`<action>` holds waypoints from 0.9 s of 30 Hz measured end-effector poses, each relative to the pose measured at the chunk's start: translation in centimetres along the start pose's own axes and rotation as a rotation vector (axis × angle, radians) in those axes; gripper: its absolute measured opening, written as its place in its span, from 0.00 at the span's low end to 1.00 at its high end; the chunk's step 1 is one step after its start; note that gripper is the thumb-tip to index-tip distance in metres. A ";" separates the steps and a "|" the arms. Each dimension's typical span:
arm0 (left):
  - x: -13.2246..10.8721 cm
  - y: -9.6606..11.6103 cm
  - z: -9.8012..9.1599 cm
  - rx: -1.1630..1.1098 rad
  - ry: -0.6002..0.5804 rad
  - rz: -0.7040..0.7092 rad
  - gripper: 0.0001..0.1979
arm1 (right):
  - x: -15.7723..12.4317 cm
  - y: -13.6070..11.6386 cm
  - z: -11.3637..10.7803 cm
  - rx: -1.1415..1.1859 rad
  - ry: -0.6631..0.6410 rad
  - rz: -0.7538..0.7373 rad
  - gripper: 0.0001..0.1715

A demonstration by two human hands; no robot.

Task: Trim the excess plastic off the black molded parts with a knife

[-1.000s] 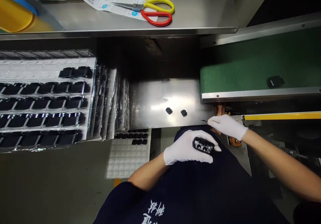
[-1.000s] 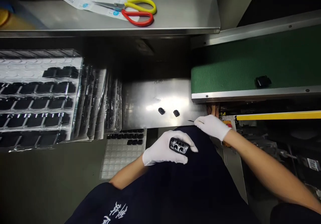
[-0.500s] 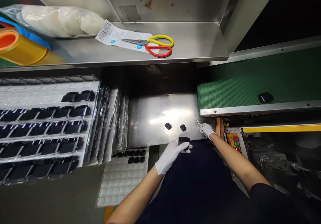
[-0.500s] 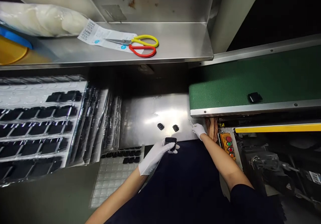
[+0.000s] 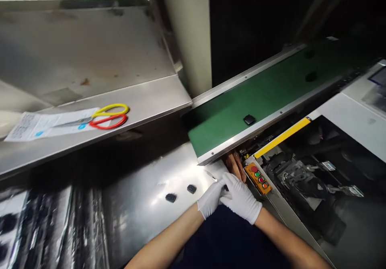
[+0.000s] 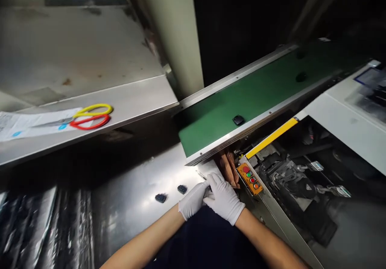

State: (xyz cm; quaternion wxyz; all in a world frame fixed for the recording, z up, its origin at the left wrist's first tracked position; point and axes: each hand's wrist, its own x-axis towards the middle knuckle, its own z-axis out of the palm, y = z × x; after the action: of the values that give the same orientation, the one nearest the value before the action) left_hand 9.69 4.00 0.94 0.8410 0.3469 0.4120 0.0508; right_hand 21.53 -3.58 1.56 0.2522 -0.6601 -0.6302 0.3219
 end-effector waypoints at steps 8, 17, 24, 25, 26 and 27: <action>2.5 7.6 7.0 1.098 -0.204 0.279 0.25 | -7.3 8.0 -6.2 0.176 0.391 0.420 0.27; 14.7 23.6 8.7 1.785 0.255 0.727 0.31 | -20.2 17.5 -9.5 0.325 0.407 0.721 0.31; 18.4 24.9 9.9 1.974 0.098 0.708 0.16 | -25.8 18.7 -18.0 0.013 0.567 0.789 0.25; 18.5 24.9 9.6 1.977 0.090 0.711 0.13 | -26.2 18.8 -20.0 -0.089 0.602 0.828 0.25; 18.5 24.7 9.2 1.973 0.091 0.713 0.12 | -26.5 19.1 -21.9 -0.203 0.621 0.854 0.26; 18.4 24.4 8.8 1.962 0.095 0.713 0.11 | -26.7 19.6 -23.8 -0.316 0.630 0.877 0.26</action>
State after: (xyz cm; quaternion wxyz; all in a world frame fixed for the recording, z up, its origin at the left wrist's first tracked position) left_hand 33.00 24.49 7.83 0.1092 0.9767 0.1786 -0.0472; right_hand 52.33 -29.92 5.77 0.1688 -0.9542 -0.2315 0.0856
